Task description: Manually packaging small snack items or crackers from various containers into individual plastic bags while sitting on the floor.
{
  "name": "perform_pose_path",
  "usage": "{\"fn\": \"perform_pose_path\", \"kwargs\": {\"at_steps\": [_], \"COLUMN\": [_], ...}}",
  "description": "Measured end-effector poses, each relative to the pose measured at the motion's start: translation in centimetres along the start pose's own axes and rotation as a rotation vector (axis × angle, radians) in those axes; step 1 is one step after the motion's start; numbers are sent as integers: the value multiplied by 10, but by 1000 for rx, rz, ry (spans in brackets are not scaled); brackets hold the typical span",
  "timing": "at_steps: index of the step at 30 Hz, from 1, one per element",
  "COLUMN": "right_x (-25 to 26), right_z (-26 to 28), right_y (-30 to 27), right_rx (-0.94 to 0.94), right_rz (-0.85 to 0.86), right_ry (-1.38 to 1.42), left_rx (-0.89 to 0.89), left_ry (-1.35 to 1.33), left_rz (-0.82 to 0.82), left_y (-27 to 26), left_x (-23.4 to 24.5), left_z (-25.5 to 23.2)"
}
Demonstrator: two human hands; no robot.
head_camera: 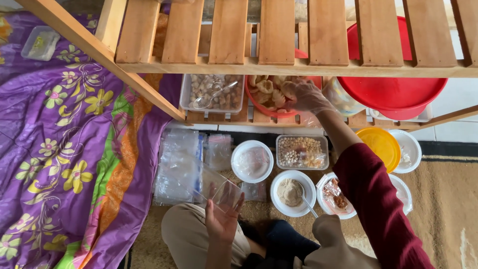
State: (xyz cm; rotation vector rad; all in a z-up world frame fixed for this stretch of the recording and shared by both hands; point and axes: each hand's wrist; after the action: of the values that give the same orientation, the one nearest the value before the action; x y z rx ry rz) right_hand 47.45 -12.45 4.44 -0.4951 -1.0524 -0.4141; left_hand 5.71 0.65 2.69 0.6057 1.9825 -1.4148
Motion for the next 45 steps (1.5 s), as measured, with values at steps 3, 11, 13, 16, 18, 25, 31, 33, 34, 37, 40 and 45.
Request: {"fn": "perform_pose_path", "kwargs": {"at_steps": [3,11,13,16,18,25,31,33,34,37,40,45], "right_x": [-11,12,15,18,3,-41,-9,2,6,31,40,68], "right_z": [-24,10,26,58,58,7,31,45,56,117,191,252], "right_y": [3,20,36,57,77,77,27,12,5,-29,-86,-165], "right_rx": [33,-56,-1,-227,-281,-53,-5,34,35,81,-163,33], "right_rz": [38,10,-148,140,7,-93,-368,-504,-502,-644,-707,-184], "right_ry": [-61,-5,99,249,428,368,649,797,799,937,1260,1035], "left_rx": [-1,69,83,79,104,77,70,87,84,99,47,-75], "left_ry": [-1,21,26,44,31,12,8,-31,-32,-211,-289,-305], "left_rz": [117,-4,-41,-21,-85,-76,-82,37,35,453,434,569], "left_y": [12,4,3,4,0,10,19,26,29,56,86,64], "left_x": [18,-7,-12,-18,-28,-9,-1,13,15,17,4,-61], "left_z": [3,9,10,8,3,-15,-13,-8,-7,1,10,14]}}
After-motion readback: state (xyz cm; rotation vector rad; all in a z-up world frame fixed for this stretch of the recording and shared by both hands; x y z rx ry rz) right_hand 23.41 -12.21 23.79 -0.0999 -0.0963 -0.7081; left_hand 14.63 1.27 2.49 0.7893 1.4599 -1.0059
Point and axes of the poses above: each hand's wrist, its own y-axis towards the middle knuckle, its own x-axis out of the back of the hand, z = x × y, and after that the axes turned 9 degrees about x, right-handed
